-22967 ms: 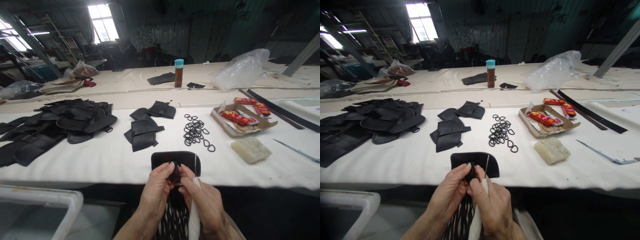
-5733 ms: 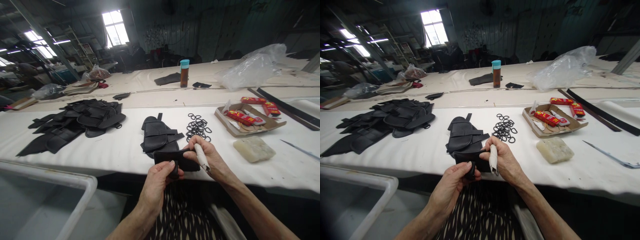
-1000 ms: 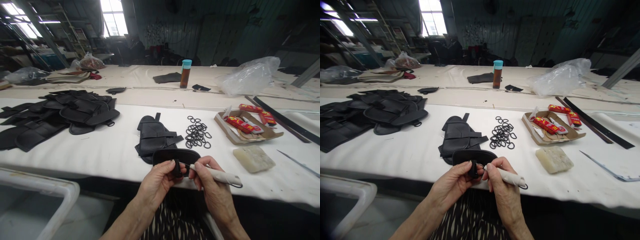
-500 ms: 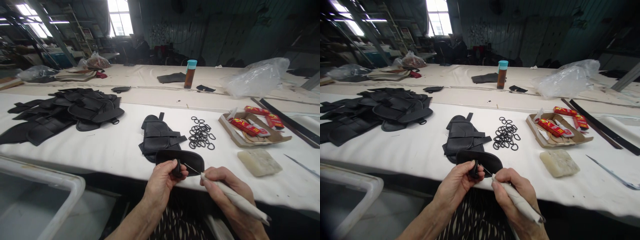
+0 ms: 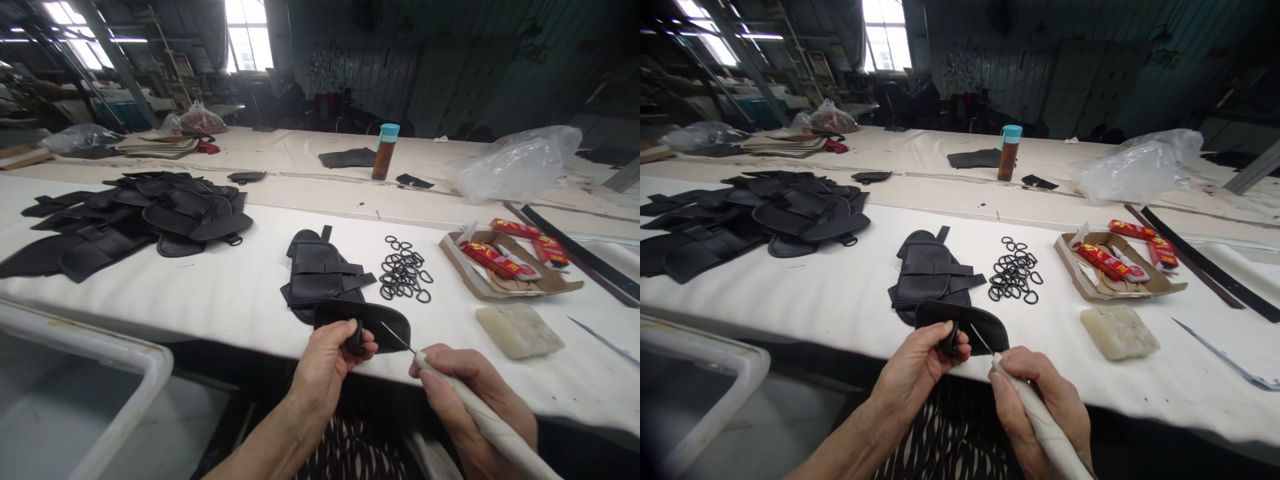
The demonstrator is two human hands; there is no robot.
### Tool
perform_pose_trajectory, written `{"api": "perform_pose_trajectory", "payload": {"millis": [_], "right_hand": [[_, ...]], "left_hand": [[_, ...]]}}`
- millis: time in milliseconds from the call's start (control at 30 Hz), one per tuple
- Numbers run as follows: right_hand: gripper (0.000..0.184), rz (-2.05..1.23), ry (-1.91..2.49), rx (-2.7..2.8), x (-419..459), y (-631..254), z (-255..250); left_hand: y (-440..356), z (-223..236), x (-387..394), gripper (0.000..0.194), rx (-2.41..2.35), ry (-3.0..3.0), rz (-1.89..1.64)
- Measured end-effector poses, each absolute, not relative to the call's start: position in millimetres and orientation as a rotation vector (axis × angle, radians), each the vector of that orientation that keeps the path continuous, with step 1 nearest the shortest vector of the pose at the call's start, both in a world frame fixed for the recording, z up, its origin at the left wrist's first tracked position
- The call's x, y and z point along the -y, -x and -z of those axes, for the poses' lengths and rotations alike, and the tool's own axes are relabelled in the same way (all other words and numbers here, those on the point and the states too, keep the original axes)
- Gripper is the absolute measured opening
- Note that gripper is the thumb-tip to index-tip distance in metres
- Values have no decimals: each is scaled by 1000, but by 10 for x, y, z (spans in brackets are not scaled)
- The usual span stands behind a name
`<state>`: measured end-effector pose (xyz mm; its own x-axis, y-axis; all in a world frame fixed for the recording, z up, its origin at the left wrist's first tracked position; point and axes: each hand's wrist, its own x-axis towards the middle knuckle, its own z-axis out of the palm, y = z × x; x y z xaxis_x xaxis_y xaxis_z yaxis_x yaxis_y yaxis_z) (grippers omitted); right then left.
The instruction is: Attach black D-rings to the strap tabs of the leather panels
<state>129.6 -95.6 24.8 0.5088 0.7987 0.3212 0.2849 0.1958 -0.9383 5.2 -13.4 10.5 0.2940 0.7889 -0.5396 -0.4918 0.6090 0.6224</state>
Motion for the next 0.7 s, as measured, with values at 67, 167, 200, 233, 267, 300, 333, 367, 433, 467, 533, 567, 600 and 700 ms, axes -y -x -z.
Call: {"api": "perform_pose_trajectory", "payload": {"millis": [67, 167, 200, 233, 267, 300, 333, 367, 433, 467, 533, 567, 600, 700], "right_hand": [[8, -454, 1378, 1042, 965, -1300, -253], [7, -418, 1387, 1086, 979, -1349, -250], [7, -411, 1383, 1100, 985, -1371, -249], [8, -412, 1375, 1114, 993, -1392, -248], [8, -414, 1365, 1124, 1005, -1411, -247], [8, -419, 1358, 1130, 1021, -1427, -246], [8, -421, 1357, 1132, 1041, -1438, -244], [8, -418, 1376, 1118, 1064, -1446, -241], [10, -414, 1450, 1047, 1116, -1451, -234], [13, -417, 1485, 1000, 1141, -1451, -230], [18, -456, 1518, 912, 1180, -1461, -221], [21, -489, 1522, 877, 1192, -1474, -216], [23, -524, 1522, 851, 1198, -1494, -211], [26, -572, 1548, 818, 1192, -1598, -191]], "left_hand": [[-51, -110, 135, 16, -935, -362, -882], [-46, -112, 138, 16, -934, -357, -883], [-44, -110, 138, 16, -932, -359, -882], [-41, -108, 138, 16, -929, -362, -881], [-37, -104, 136, 15, -926, -367, -882], [-33, -101, 134, 15, -922, -371, -883], [-28, -98, 131, 15, -917, -374, -884], [-21, -99, 127, 16, -913, -372, -881], [-1, -119, 117, 17, -907, -352, -858], [15, -142, 111, 17, -902, -333, -839], [60, -219, 91, 16, -900, -290, -798], [92, -274, 71, 16, -905, -271, -782], [131, -340, 40, 16, -909, -260, -777], [309, -581, -178, 19, -912, -286, -861]]}}
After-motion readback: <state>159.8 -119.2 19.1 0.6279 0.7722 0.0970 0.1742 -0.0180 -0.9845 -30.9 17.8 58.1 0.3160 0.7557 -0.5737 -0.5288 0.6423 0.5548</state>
